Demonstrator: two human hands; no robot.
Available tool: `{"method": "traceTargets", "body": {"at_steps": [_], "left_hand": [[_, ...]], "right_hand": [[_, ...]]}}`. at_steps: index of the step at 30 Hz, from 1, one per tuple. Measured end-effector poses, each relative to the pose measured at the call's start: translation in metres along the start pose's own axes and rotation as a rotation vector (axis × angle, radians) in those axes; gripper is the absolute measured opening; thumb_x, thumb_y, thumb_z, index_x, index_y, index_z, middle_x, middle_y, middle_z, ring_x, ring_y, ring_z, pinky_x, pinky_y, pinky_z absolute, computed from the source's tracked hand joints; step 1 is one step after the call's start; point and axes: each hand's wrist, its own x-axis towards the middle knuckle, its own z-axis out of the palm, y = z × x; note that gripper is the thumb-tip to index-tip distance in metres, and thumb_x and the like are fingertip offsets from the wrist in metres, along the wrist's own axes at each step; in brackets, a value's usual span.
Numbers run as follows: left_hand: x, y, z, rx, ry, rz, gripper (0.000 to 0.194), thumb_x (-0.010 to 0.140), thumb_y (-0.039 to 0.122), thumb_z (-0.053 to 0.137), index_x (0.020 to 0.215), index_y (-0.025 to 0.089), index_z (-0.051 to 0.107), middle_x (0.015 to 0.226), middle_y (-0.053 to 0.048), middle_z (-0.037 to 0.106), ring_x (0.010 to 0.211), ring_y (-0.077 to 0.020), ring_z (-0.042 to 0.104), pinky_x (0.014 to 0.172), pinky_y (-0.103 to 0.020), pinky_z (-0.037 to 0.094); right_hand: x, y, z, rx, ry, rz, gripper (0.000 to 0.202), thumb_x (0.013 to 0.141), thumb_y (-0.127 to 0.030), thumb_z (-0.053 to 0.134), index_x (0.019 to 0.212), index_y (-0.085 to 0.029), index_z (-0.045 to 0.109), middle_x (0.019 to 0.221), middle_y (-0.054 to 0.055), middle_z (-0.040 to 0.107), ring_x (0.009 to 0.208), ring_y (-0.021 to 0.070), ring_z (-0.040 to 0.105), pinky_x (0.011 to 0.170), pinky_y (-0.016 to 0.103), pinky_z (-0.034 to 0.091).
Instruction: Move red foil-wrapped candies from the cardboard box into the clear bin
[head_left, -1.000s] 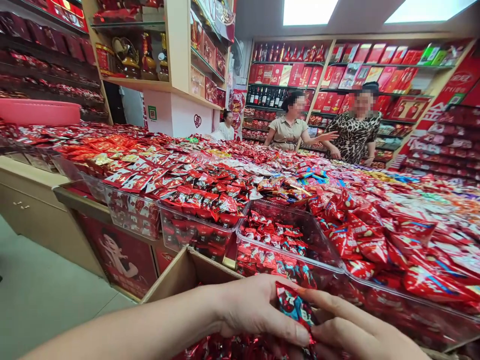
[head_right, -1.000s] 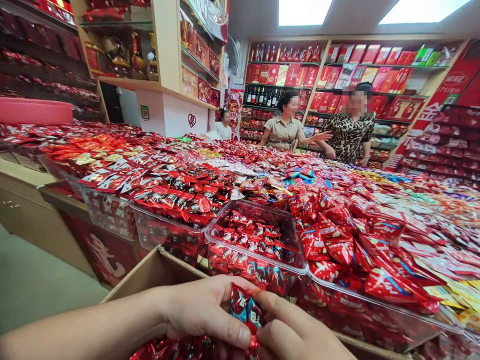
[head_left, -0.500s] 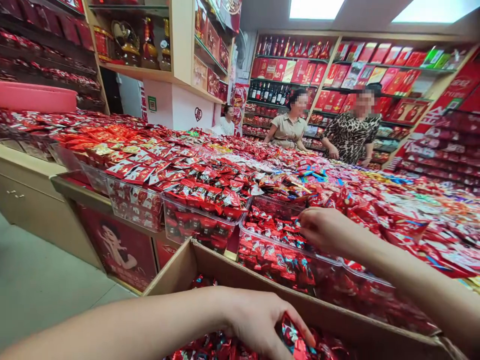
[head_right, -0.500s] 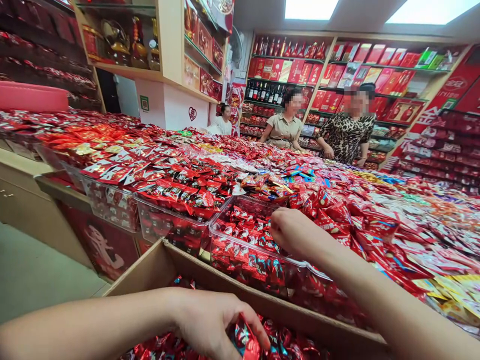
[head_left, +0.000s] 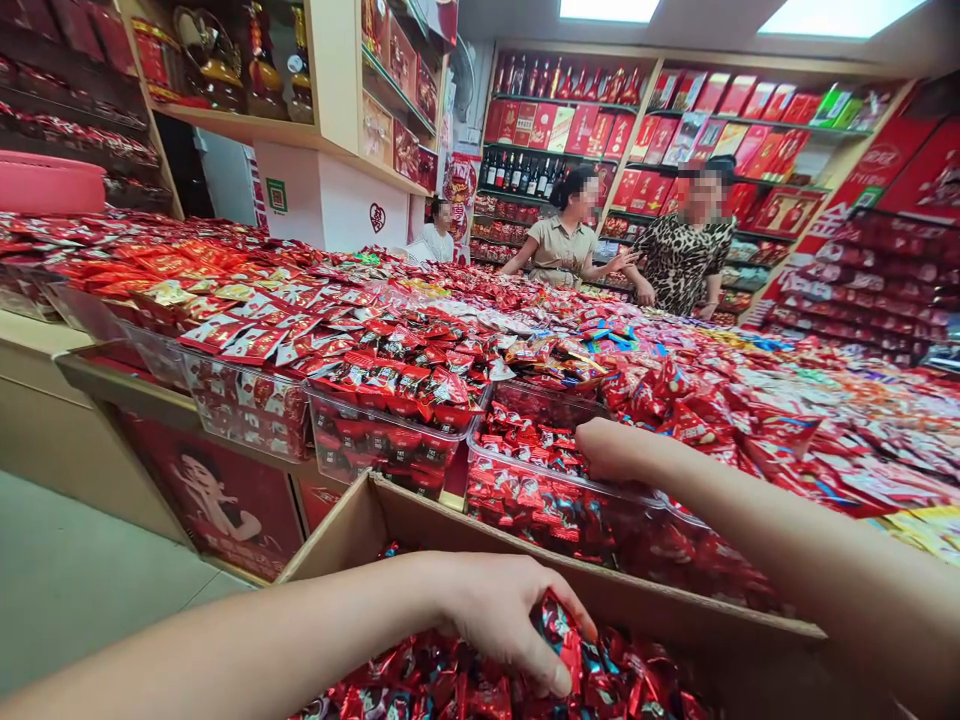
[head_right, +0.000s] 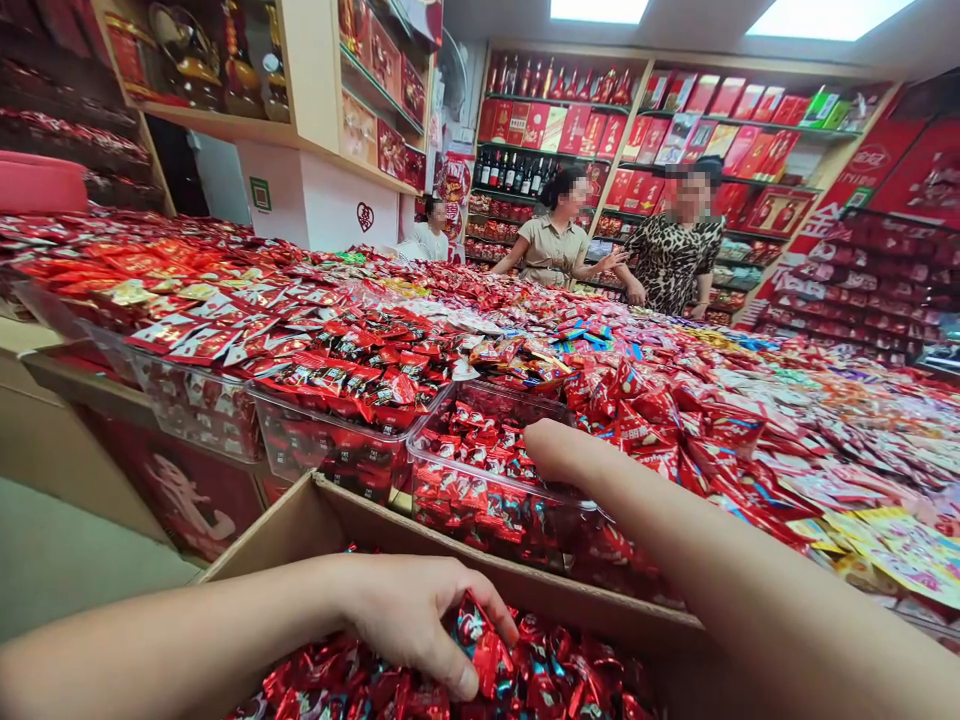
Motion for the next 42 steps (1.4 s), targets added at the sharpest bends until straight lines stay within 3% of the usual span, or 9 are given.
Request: {"method": "traceTargets", "body": {"at_steps": [5, 12, 17, 22, 27, 30, 32, 38, 42], "left_hand": [[-0.001, 0.0, -0.001, 0.057, 0.051, -0.012, 0.06, 0.049, 0.03, 0.07, 0.105, 0.027, 0.051, 0.065, 0.004, 0.055, 0.057, -0.008, 0.049, 0.054, -0.019, 0.038], [0.0, -0.001, -0.001, -0.005, 0.065, 0.001, 0.058, 0.049, 0.032, 0.07, 0.103, 0.025, 0.052, 0.067, 0.004, 0.054, 0.059, -0.009, 0.05, 0.059, -0.021, 0.039], [-0.001, 0.0, -0.001, -0.088, 0.061, 0.006, 0.054, 0.055, 0.033, 0.067, 0.105, 0.023, 0.049, 0.067, 0.002, 0.053, 0.058, -0.0085, 0.049, 0.059, -0.023, 0.038], [-0.004, 0.009, 0.0, -0.288, 0.058, 0.133, 0.057, 0.062, 0.03, 0.063, 0.113, 0.022, 0.037, 0.068, 0.002, 0.053, 0.055, -0.0083, 0.049, 0.061, -0.026, 0.038], [-0.006, 0.018, 0.009, -0.316, 0.102, 0.327, 0.063, 0.063, 0.023, 0.062, 0.117, 0.022, 0.03, 0.081, -0.002, 0.053, 0.061, -0.0094, 0.049, 0.06, -0.026, 0.039], [-0.004, 0.02, 0.015, -0.259, 0.214, 0.439, 0.07, 0.059, 0.016, 0.064, 0.119, 0.022, 0.028, 0.1, -0.005, 0.048, 0.086, -0.0143, 0.047, 0.074, -0.028, 0.038], [-0.002, 0.02, 0.018, -0.264, 0.248, 0.456, 0.075, 0.058, 0.012, 0.064, 0.121, 0.022, 0.025, 0.105, -0.005, 0.046, 0.094, -0.0153, 0.044, 0.079, -0.028, 0.036], [-0.001, 0.021, 0.015, -0.308, 0.18, 0.323, 0.077, 0.066, 0.013, 0.058, 0.125, 0.029, 0.012, 0.077, 0.002, 0.05, 0.059, -0.0048, 0.043, 0.059, -0.022, 0.035], [-0.001, 0.018, 0.011, -0.238, 0.166, 0.276, 0.076, 0.066, 0.015, 0.059, 0.125, 0.03, 0.014, 0.067, 0.006, 0.045, 0.052, -0.003, 0.04, 0.054, -0.019, 0.034]], "right_hand": [[-0.001, -0.003, -0.011, 0.011, -0.174, 0.046, 0.003, 0.072, -0.01, 0.057, 0.072, -0.008, 0.06, 0.066, 0.002, 0.062, 0.058, 0.0106, 0.058, 0.055, 0.023, 0.047], [-0.004, -0.006, -0.013, 0.057, -0.155, 0.054, 0.01, 0.077, -0.016, 0.054, 0.07, -0.009, 0.058, 0.069, 0.0, 0.06, 0.062, 0.0099, 0.057, 0.059, 0.025, 0.047], [-0.008, 0.006, -0.017, 0.123, 0.092, 0.06, 0.009, 0.073, -0.01, 0.053, 0.077, -0.009, 0.061, 0.072, 0.008, 0.062, 0.064, 0.0161, 0.058, 0.055, 0.024, 0.042], [-0.065, 0.006, -0.024, 0.357, 0.41, -0.053, 0.018, 0.08, -0.022, 0.041, 0.081, -0.018, 0.058, 0.075, 0.002, 0.061, 0.065, 0.0124, 0.055, 0.057, 0.02, 0.039], [-0.117, -0.029, 0.008, 0.856, 0.385, -0.239, 0.013, 0.079, -0.026, 0.046, 0.08, -0.021, 0.057, 0.073, 0.0, 0.059, 0.063, 0.0115, 0.053, 0.055, 0.018, 0.04], [-0.12, -0.046, 0.031, 1.065, 0.369, -0.271, 0.01, 0.077, -0.021, 0.049, 0.084, -0.019, 0.055, 0.081, 0.002, 0.058, 0.074, 0.0134, 0.051, 0.066, 0.02, 0.04], [-0.116, -0.049, 0.041, 1.21, 0.308, -0.267, 0.01, 0.078, -0.024, 0.048, 0.081, -0.017, 0.054, 0.075, 0.002, 0.057, 0.068, 0.0126, 0.05, 0.061, 0.02, 0.04], [-0.11, -0.037, 0.057, 1.602, 0.199, -0.208, 0.022, 0.073, -0.036, 0.054, 0.073, -0.015, 0.048, 0.057, -0.003, 0.044, 0.049, 0.007, 0.036, 0.043, 0.018, 0.028], [-0.114, -0.034, 0.061, 1.535, 0.21, -0.229, 0.014, 0.075, -0.027, 0.052, 0.071, -0.015, 0.047, 0.058, -0.004, 0.042, 0.05, 0.0072, 0.036, 0.045, 0.017, 0.03]]}}
